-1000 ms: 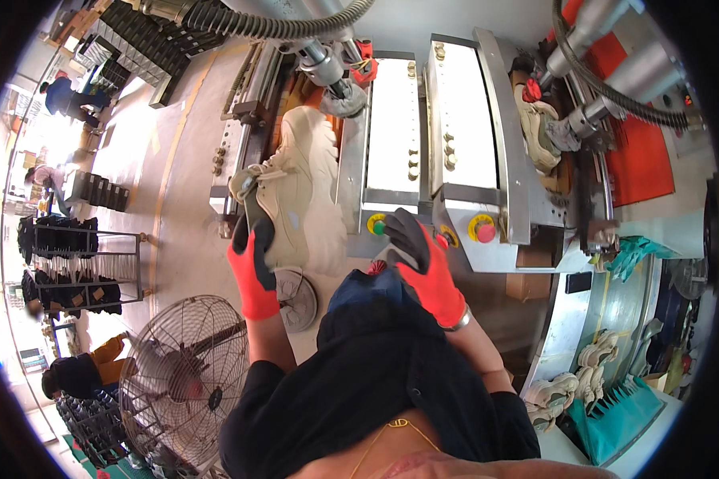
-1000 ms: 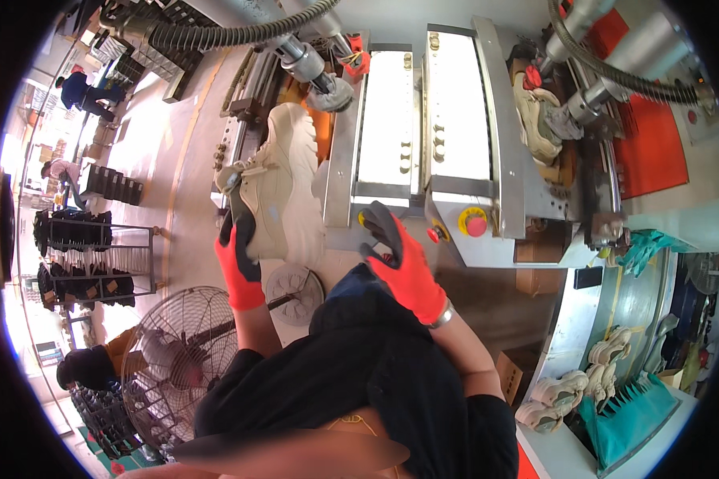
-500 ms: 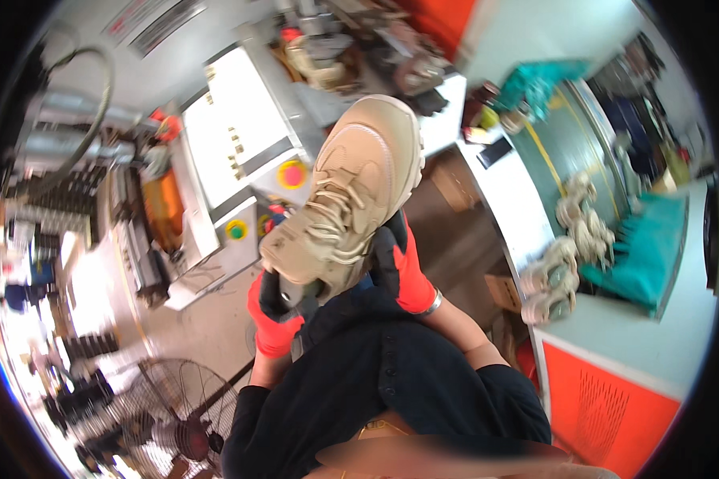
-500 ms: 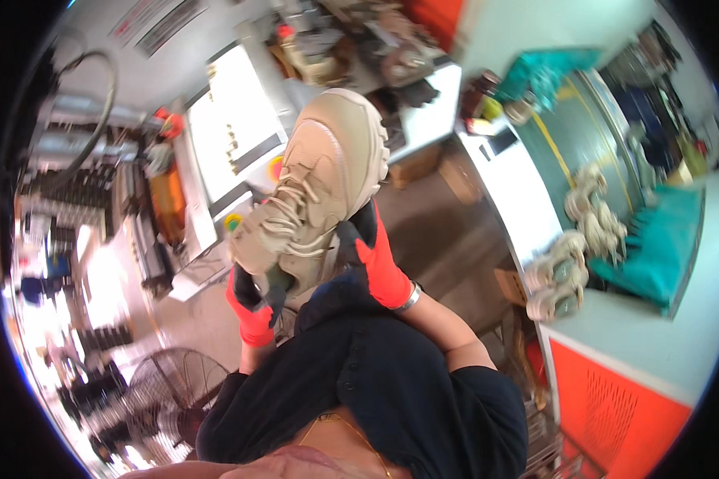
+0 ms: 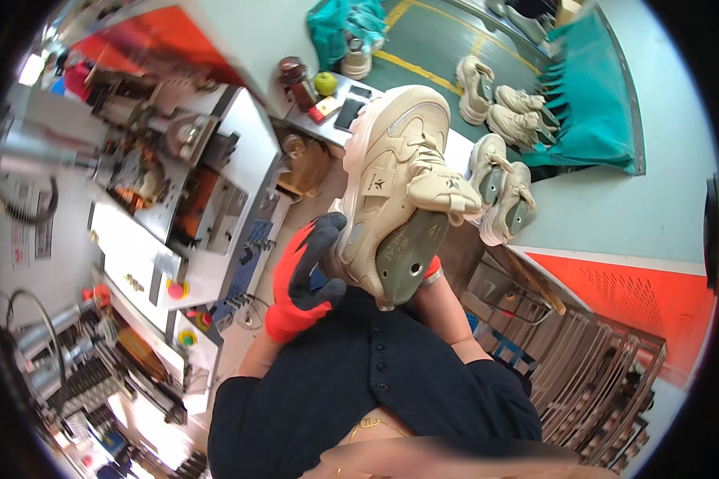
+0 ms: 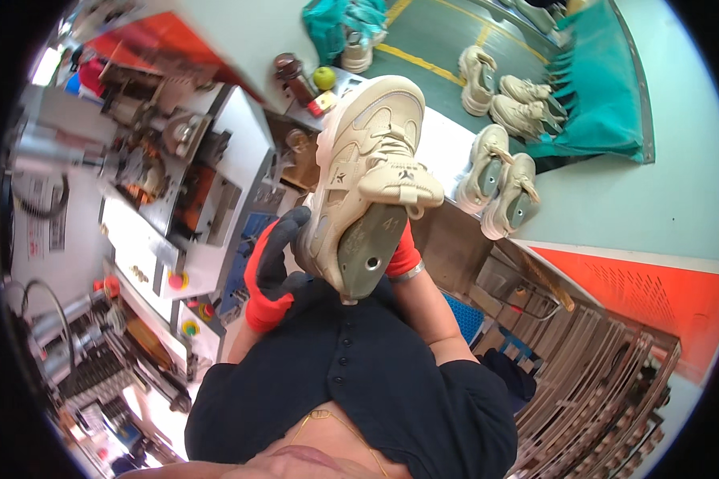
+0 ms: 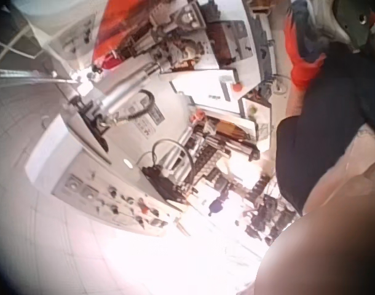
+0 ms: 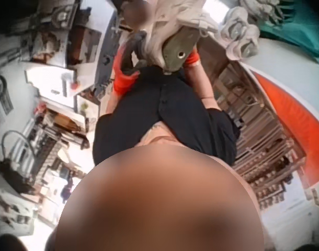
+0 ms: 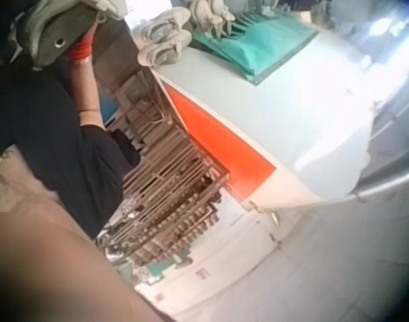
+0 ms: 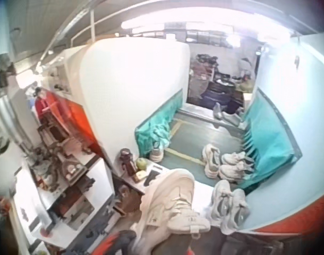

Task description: The person repeatedly picks up beige sneakers from a conveyor belt, places them into a machine, and removes them after processing. The shoes are then returned to the conveyor belt. This cycle is repeated multiple times throughout the clip.

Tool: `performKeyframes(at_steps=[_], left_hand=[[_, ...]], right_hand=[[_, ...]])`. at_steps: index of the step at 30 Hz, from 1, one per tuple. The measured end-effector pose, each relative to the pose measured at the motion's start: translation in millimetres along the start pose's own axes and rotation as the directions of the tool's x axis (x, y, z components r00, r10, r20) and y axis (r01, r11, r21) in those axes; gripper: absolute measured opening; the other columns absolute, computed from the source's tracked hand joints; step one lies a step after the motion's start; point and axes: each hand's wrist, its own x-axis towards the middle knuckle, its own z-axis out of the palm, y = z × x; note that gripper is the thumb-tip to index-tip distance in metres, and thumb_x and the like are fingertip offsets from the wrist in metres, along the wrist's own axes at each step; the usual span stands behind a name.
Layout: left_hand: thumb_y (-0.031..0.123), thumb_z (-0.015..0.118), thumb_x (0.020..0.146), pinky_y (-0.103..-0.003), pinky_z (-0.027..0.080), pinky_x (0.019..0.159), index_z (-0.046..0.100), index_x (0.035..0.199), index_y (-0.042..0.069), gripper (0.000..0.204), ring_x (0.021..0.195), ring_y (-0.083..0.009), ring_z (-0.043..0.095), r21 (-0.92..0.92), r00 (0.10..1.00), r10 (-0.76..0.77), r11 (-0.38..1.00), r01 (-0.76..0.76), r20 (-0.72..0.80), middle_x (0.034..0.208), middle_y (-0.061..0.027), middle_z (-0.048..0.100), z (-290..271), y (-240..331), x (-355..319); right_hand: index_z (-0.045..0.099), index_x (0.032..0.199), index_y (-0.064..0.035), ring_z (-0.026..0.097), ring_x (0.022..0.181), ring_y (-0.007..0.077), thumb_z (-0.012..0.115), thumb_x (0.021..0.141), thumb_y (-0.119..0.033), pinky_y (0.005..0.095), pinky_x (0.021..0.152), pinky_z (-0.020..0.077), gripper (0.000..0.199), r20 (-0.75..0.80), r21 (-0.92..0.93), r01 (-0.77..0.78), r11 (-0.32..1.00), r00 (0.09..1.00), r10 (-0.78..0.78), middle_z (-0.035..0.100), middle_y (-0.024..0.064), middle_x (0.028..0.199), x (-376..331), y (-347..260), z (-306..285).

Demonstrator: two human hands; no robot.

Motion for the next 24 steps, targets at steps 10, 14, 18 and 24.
performKeyframes(at_steps=[10, 14, 18, 24], left_hand=[[0.017, 0.081, 0.088, -0.036, 0.046, 0.11, 0.044, 0.154, -0.001, 0.078, 0.127, -0.0226, 0.059, -0.057, 0.844, -0.519, 0.847, 0.529, 0.134, 0.14, -0.0139, 0.062, 44.6, -157.0, 182.9], [0.015, 0.076, 0.094, -0.035, 0.049, 0.107, 0.055, 0.145, -0.002, 0.058, 0.122, -0.0208, 0.062, -0.184, 0.827, -0.555, 0.806, 0.562, 0.092, 0.136, -0.0114, 0.065, 59.3, -263.5, 245.2], [0.014, 0.08, 0.09, -0.035, 0.052, 0.1, 0.06, 0.137, -0.003, 0.054, 0.113, -0.0201, 0.065, -0.176, 0.796, -0.598, 0.777, 0.605, 0.094, 0.127, -0.0118, 0.069, 82.1, -325.1, 319.9], [0.027, 0.085, 0.083, -0.042, 0.052, 0.1, 0.058, 0.141, 0.002, 0.069, 0.118, -0.0354, 0.068, 0.096, 0.79, -0.613, 0.785, 0.612, -0.016, 0.128, -0.0211, 0.071, 144.3, -409.4, 429.9]], right_hand=[[0.056, 0.139, 0.0017, 0.059, 0.114, 0.0161, 0.055, 0.11, -0.026, 0.0311, 0.101, 0.0478, 0.04, -0.259, -0.879, 0.036, 0.475, 0.8, -0.541, 0.066, 0.0073, 0.127, 139.6, -125.8, -39.4], [0.05, 0.148, 0.0018, 0.061, 0.119, 0.0172, 0.068, 0.102, -0.017, 0.0338, 0.103, 0.0498, 0.052, -0.357, -0.815, -0.018, 0.579, 0.803, -0.478, 0.067, 0.0086, 0.131, 195.0, -176.3, -54.0], [0.047, 0.153, -0.0005, 0.067, 0.109, 0.0209, 0.069, 0.098, -0.016, 0.0345, 0.095, 0.0543, 0.061, -0.423, -0.823, -0.064, 0.564, 0.732, -0.534, 0.07, 0.0098, 0.124, 225.8, -225.4, -142.7], [0.043, 0.157, -0.0032, 0.048, 0.141, 0.0398, 0.077, 0.089, -0.02, 0.0441, 0.117, 0.0388, 0.077, -0.247, -0.923, -0.374, 0.085, 0.409, -0.879, 0.049, 0.0256, 0.153, 237.3, -340.3, -193.8]])
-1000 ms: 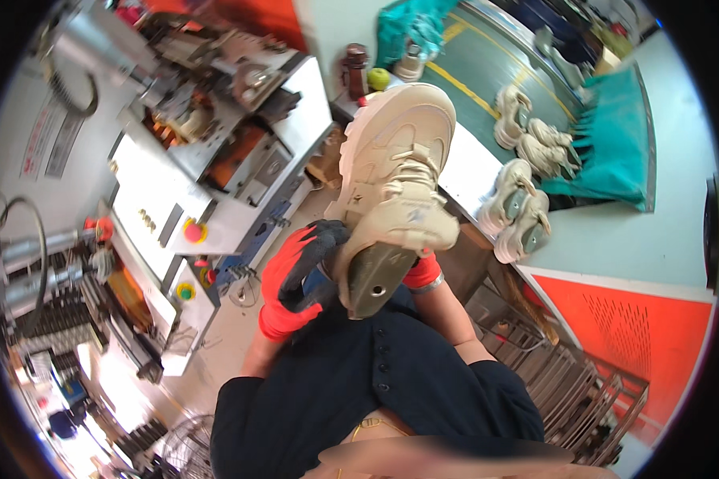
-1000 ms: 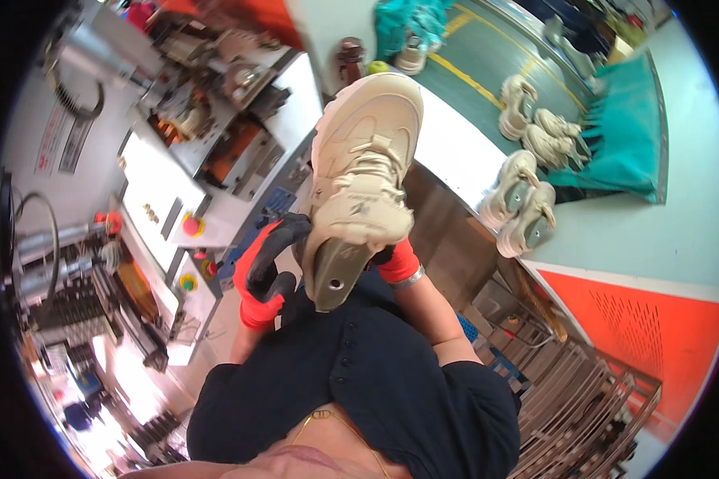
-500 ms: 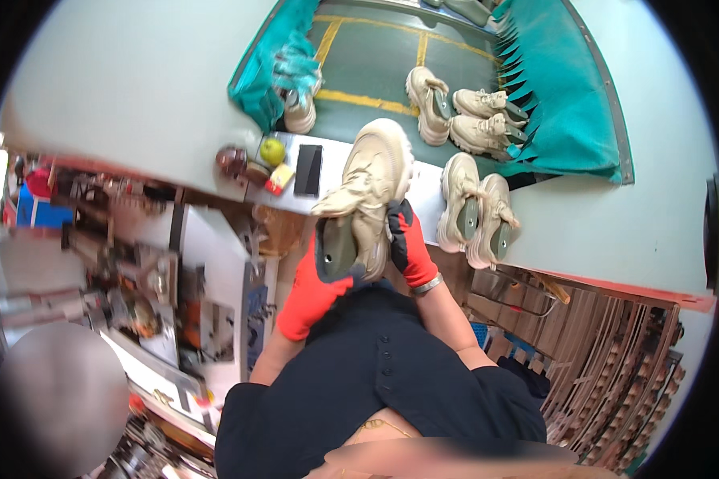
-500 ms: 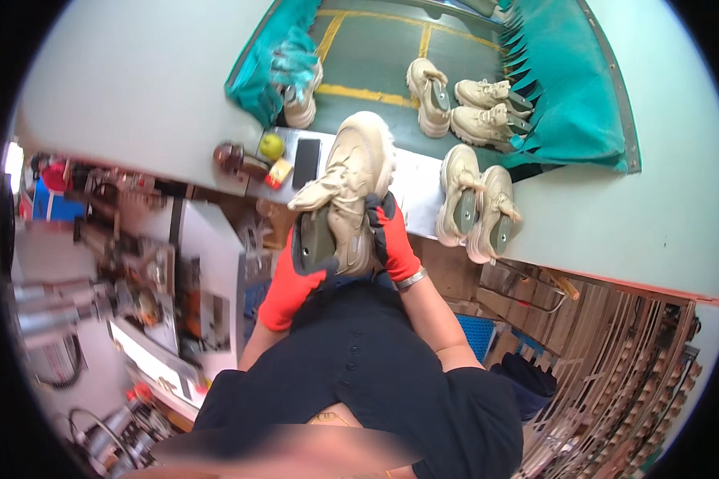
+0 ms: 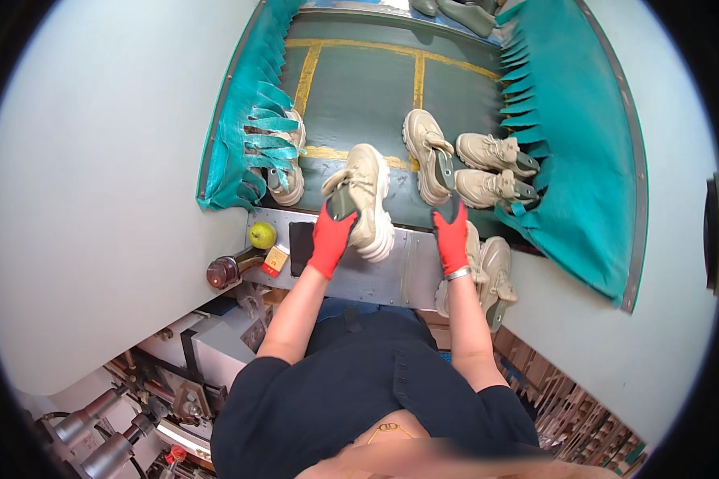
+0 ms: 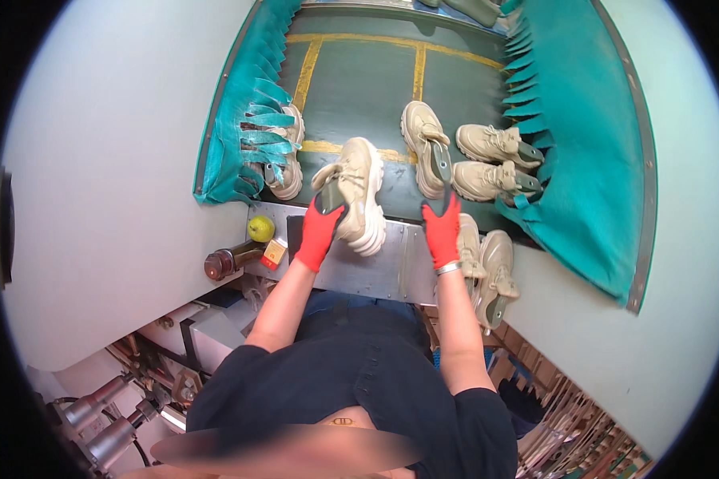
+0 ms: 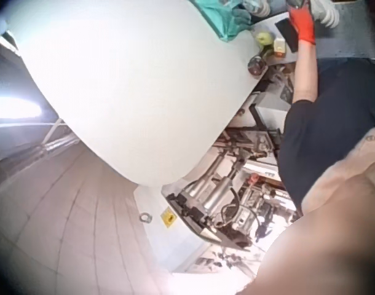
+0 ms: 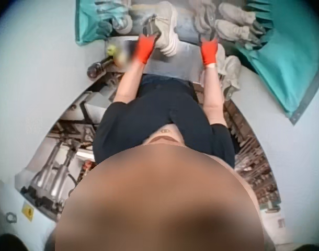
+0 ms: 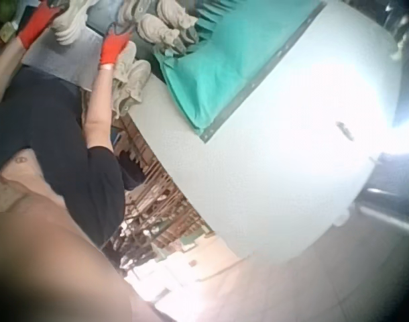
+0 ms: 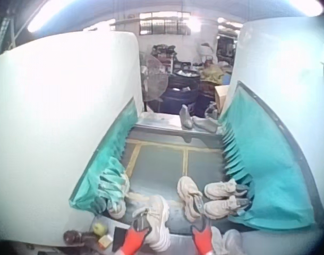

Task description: The person repeatedly picks up beige sneakers from a conveyor belt, places them into a machine, and removes them after processing. The shoes are then returned to the conveyor belt. This cycle is repeated multiple times throughout the clip.

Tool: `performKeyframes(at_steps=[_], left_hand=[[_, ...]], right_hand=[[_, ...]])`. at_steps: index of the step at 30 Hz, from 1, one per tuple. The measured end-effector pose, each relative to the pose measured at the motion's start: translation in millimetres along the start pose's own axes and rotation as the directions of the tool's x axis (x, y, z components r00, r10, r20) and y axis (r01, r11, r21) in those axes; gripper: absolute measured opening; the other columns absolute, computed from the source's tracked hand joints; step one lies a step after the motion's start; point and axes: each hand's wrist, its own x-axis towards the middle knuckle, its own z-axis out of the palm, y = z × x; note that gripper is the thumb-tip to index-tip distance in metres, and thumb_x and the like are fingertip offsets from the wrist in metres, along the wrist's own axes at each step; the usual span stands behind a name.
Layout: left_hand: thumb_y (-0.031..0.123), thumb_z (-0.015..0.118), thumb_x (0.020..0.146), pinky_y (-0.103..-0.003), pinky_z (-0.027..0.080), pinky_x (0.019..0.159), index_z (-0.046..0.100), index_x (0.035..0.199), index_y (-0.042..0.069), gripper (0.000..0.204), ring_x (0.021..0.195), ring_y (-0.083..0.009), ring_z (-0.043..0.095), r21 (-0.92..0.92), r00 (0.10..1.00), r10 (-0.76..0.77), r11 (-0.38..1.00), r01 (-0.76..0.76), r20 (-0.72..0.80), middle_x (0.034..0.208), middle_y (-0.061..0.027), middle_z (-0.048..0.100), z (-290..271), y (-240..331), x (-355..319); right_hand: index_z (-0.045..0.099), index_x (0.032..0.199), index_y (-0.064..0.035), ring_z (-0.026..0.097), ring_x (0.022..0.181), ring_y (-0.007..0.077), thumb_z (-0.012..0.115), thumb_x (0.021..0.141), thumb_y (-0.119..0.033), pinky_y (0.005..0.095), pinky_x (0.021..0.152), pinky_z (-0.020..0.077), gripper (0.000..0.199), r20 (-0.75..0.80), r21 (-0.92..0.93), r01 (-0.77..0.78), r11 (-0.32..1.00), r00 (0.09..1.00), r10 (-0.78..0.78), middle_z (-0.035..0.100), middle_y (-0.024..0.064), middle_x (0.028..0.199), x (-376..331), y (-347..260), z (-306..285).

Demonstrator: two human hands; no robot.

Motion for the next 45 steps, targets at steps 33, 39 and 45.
performKeyframes(at_steps=[33, 39, 45], left_hand=[[0.037, 0.09, 0.074, -0.045, 0.053, 0.1, 0.061, 0.138, 0.004, 0.078, 0.12, -0.0396, 0.067, 0.148, 0.965, -0.202, 0.962, 0.228, -0.168, 0.128, -0.0225, 0.071, -63.4, -15.7, 125.3], [0.038, 0.083, 0.081, -0.047, 0.054, 0.094, 0.064, 0.13, 0.008, 0.06, 0.112, -0.0397, 0.069, 0.374, 0.974, -0.212, 0.913, 0.166, 0.085, 0.117, -0.0224, 0.073, -17.8, 17.8, -12.2], [0.045, 0.079, 0.085, -0.049, 0.053, 0.098, 0.041, 0.153, 0.0, 0.091, 0.118, -0.042, 0.066, 0.595, 0.937, -0.157, 0.801, -0.063, 0.312, 0.14, -0.0251, 0.062, 0.0, -19.9, -101.1]], right_hand=[[0.05, 0.15, 0.0016, 0.049, 0.141, 0.0414, 0.074, 0.089, -0.009, 0.0461, 0.119, 0.0378, 0.067, 0.315, 0.123, -0.107, 0.987, 0.947, 0.063, 0.054, 0.025, 0.149, 7.9, -56.2, 50.9], [0.058, 0.143, -0.0026, 0.055, 0.133, 0.0403, 0.076, 0.09, -0.017, 0.047, 0.113, 0.0447, 0.058, 0.548, 0.049, 0.249, 0.967, 0.803, -0.235, 0.058, 0.0223, 0.143, -43.4, -79.6, 83.3], [0.058, 0.142, -0.0023, 0.054, 0.132, 0.0439, 0.076, 0.088, -0.02, 0.0499, 0.113, 0.0435, 0.06, 0.546, -0.245, 0.343, 0.907, 0.822, -0.163, 0.057, 0.0245, 0.144, -113.9, -39.0, 44.3]])
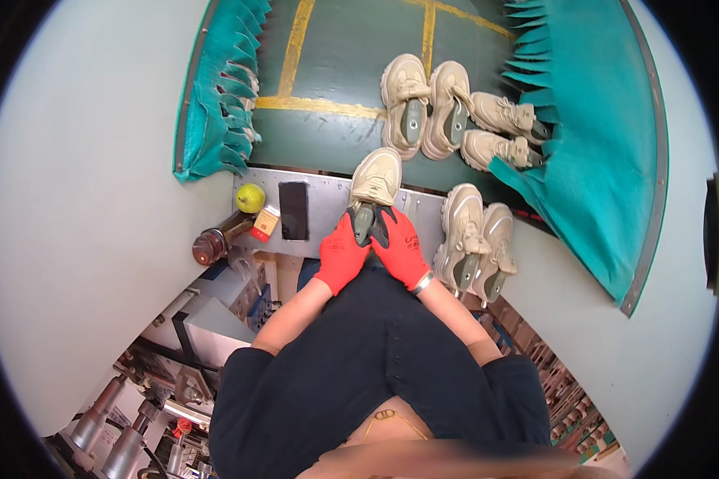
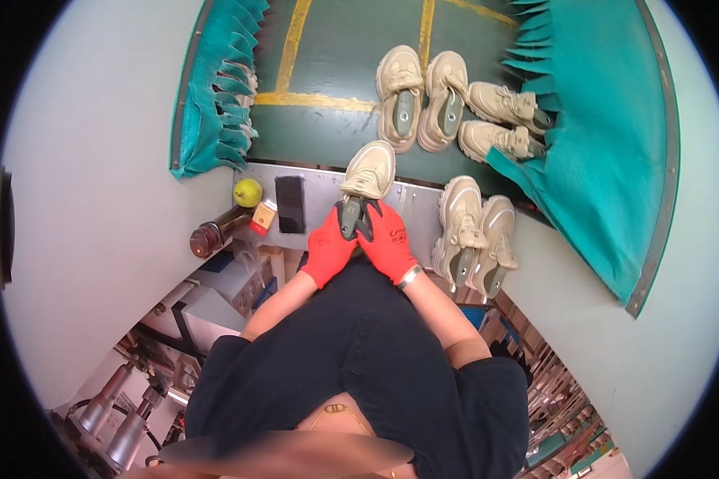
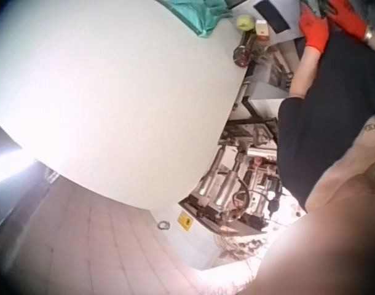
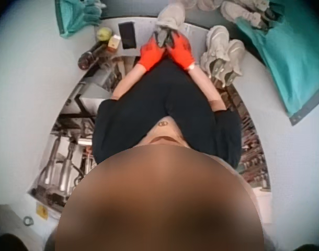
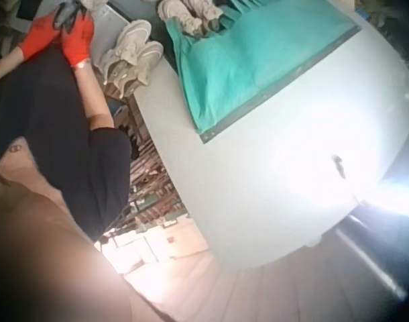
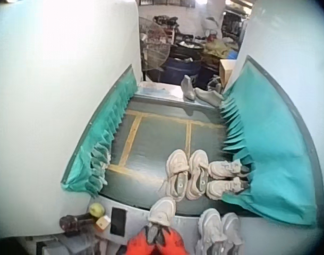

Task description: The person repeatedly picks up beige sneakers from a conveyor belt, places them into a machine, and removes them after processing. The shoes are then returned to the conveyor belt. This cycle is repeated multiple times throughout the clip.

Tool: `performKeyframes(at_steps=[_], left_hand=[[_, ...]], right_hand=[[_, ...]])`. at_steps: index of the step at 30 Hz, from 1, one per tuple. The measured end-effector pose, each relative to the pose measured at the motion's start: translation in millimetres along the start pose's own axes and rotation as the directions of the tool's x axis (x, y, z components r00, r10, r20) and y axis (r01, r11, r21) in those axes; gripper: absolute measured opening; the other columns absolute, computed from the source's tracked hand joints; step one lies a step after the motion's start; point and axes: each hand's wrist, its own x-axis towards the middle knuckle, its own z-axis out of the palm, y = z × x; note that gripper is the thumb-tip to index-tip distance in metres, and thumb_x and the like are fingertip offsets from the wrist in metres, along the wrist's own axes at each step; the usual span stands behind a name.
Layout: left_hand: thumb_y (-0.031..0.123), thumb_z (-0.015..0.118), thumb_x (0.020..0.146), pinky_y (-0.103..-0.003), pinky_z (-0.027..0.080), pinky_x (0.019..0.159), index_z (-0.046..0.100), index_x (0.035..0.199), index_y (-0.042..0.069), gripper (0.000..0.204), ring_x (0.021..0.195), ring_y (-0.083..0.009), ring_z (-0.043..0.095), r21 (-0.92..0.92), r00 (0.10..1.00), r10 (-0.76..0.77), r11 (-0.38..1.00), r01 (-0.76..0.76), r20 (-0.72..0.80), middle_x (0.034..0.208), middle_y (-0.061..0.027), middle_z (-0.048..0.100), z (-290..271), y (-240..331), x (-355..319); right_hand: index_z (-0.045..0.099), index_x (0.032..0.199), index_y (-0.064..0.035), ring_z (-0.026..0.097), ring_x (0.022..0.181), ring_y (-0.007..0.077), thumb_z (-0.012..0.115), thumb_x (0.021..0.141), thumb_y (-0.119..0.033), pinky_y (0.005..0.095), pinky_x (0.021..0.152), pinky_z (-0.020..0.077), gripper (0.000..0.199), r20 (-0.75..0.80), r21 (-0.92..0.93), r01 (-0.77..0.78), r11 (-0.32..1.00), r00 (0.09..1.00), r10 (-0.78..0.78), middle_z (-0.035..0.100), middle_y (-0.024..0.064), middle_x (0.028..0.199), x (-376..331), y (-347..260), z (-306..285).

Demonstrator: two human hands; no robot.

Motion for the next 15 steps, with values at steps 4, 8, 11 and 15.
performKeyframes(at_steps=[4, 8, 11, 15], left_hand=[[0.045, 0.078, 0.085, -0.049, 0.05, 0.104, 0.037, 0.156, 0.001, 0.093, 0.13, -0.0419, 0.057, 0.118, 0.994, 0.105, 0.987, -0.106, 0.016, 0.15, -0.0247, 0.051, 24.8, -14.8, -11.4], [0.042, 0.082, 0.082, -0.051, 0.044, 0.112, 0.029, 0.16, 0.0, 0.103, 0.139, -0.0421, 0.048, 0.189, 0.999, 0.043, 0.981, -0.048, 0.034, 0.156, -0.0251, 0.043, 40.5, -1.4, -11.1], [0.036, 0.084, 0.081, -0.051, 0.042, 0.114, 0.029, 0.16, 0.001, 0.103, 0.14, -0.042, 0.047, 0.048, 0.999, 0.013, 0.999, -0.011, -0.031, 0.155, -0.0248, 0.044, 52.1, -3.1, -10.1], [0.032, 0.085, 0.08, -0.05, 0.041, 0.115, 0.032, 0.159, 0.001, 0.099, 0.141, -0.042, 0.047, -0.058, 0.988, 0.062, 0.996, -0.071, -0.142, 0.154, -0.0248, 0.045, 75.1, -23.6, -9.0]], right_hand=[[0.059, 0.139, -0.003, 0.055, 0.126, 0.0447, 0.075, 0.085, -0.023, 0.0533, 0.107, 0.0454, 0.06, 0.034, -0.114, -0.115, 0.987, 0.992, 0.12, 0.058, 0.0251, 0.14, -16.8, -0.5, 9.9], [0.061, 0.137, -0.0053, 0.059, 0.12, 0.0446, 0.073, 0.085, -0.022, 0.0537, 0.099, 0.0495, 0.056, 0.155, -0.034, -0.184, 0.982, 0.97, 0.187, 0.06, 0.0242, 0.136, 6.5, 34.1, 22.3], [0.06, 0.138, -0.0065, 0.06, 0.12, 0.044, 0.069, 0.089, -0.021, 0.0512, 0.1, 0.0507, 0.051, 0.058, 0.023, -0.167, 0.986, 0.985, 0.165, 0.062, 0.0229, 0.135, -3.6, 10.6, 4.6], [0.058, 0.142, -0.0031, 0.064, 0.118, 0.0399, 0.069, 0.09, -0.011, 0.044, 0.1, 0.0522, 0.054, 0.019, 0.186, -0.21, 0.96, 0.977, 0.21, 0.063, 0.0216, 0.131, -48.3, 9.4, 1.8]])
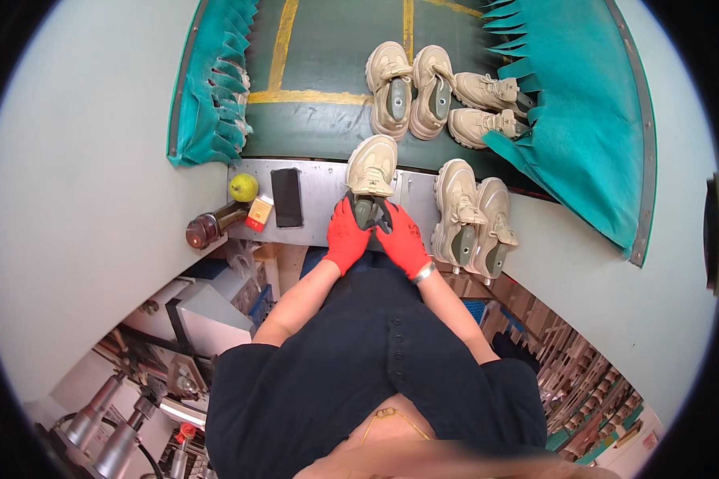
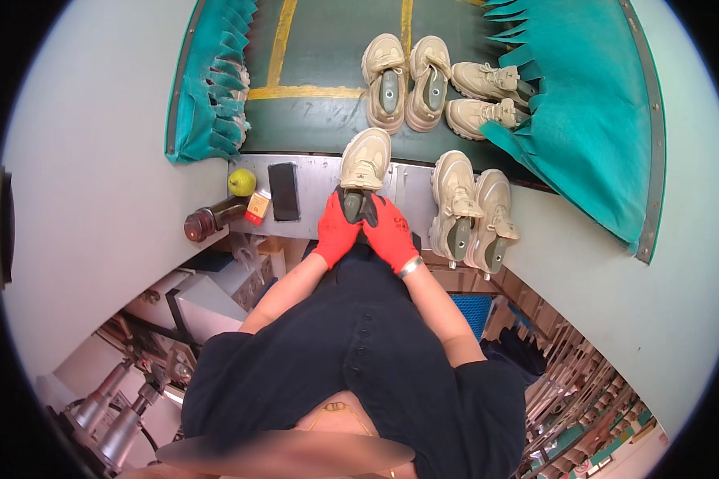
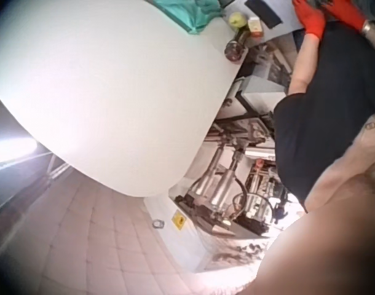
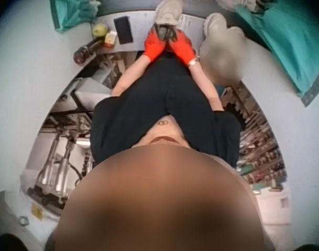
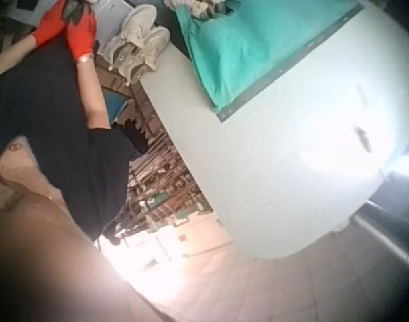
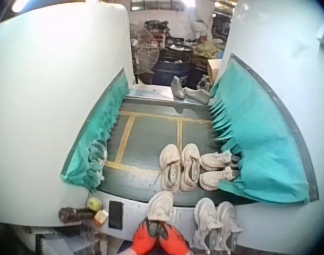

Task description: The person repeatedly picks up beige sneakers from a conveyor belt, places them into a machine, and removes them after processing. The shoes are then returned to the conveyor belt. This cycle is repeated multiple times throughout the clip.

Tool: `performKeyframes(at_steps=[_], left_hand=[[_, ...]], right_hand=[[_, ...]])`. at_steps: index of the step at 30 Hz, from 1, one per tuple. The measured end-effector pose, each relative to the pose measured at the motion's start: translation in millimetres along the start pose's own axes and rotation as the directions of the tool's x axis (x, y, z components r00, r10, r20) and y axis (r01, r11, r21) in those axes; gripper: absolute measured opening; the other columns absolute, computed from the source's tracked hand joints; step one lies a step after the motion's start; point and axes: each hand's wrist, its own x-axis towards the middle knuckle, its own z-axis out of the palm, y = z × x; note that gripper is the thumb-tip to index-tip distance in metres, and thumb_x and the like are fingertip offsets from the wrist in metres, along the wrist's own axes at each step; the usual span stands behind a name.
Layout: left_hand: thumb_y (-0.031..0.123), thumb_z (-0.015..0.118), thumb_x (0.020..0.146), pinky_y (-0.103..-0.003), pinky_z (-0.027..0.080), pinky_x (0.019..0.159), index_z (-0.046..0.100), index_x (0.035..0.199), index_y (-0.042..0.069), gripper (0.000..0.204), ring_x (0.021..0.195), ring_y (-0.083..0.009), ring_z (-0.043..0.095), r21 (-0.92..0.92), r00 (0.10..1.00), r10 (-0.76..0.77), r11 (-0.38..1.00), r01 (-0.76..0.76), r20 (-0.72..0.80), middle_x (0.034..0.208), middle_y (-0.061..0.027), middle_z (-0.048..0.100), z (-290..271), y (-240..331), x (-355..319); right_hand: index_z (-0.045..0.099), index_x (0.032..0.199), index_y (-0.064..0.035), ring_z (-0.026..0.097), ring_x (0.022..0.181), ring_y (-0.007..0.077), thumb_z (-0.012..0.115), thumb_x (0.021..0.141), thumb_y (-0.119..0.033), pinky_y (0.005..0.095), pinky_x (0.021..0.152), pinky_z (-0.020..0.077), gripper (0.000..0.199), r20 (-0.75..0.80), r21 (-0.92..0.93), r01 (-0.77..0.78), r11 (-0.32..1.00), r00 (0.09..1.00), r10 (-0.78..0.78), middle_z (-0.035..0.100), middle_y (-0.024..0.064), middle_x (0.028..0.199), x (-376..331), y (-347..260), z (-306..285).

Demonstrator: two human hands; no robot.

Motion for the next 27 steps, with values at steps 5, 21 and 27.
performKeyframes(at_steps=[5, 21, 27], left_hand=[[0.029, 0.083, 0.081, -0.048, 0.045, 0.112, 0.039, 0.156, 0.002, 0.091, 0.137, -0.0408, 0.052, 0.005, 0.998, -0.01, 1.0, 0.011, -0.062, 0.149, -0.023, 0.053, 4.6, 3.7, -19.2], [0.037, 0.089, 0.074, -0.046, 0.047, 0.111, 0.028, 0.165, 0.006, 0.114, 0.135, -0.0366, 0.056, -0.397, 0.994, -0.11, 0.911, 0.112, 0.029, 0.15, -0.0208, 0.055, 35.6, -19.2, -86.8], [0.036, 0.087, 0.074, -0.049, 0.047, 0.105, 0.063, 0.136, 0.008, 0.072, 0.122, -0.0412, 0.056, -0.263, 1.0, 0.005, 0.965, -0.003, 0.006, 0.125, -0.0173, 0.062, 31.3, -7.3, -62.6]], right_hand=[[0.049, 0.151, -0.0046, 0.057, 0.127, 0.0399, 0.068, 0.093, -0.015, 0.045, 0.107, 0.0483, 0.062, -0.071, 0.09, 0.06, 0.994, 0.996, -0.054, 0.058, 0.0221, 0.137, -23.2, 32.1, -11.0], [0.045, 0.154, -0.0038, 0.039, 0.146, 0.0436, 0.077, 0.084, -0.014, 0.0471, 0.123, 0.0334, 0.078, -0.085, 0.048, 0.255, 0.966, 0.964, -0.251, 0.046, 0.0247, 0.153, -81.9, 56.9, -4.2], [0.067, 0.13, -0.0047, 0.059, 0.127, 0.0375, 0.075, 0.088, -0.017, 0.0434, 0.108, 0.0469, 0.045, -0.033, 0.149, 0.144, 0.978, 0.99, -0.141, 0.064, 0.0183, 0.132, -34.6, 60.2, -4.7]])
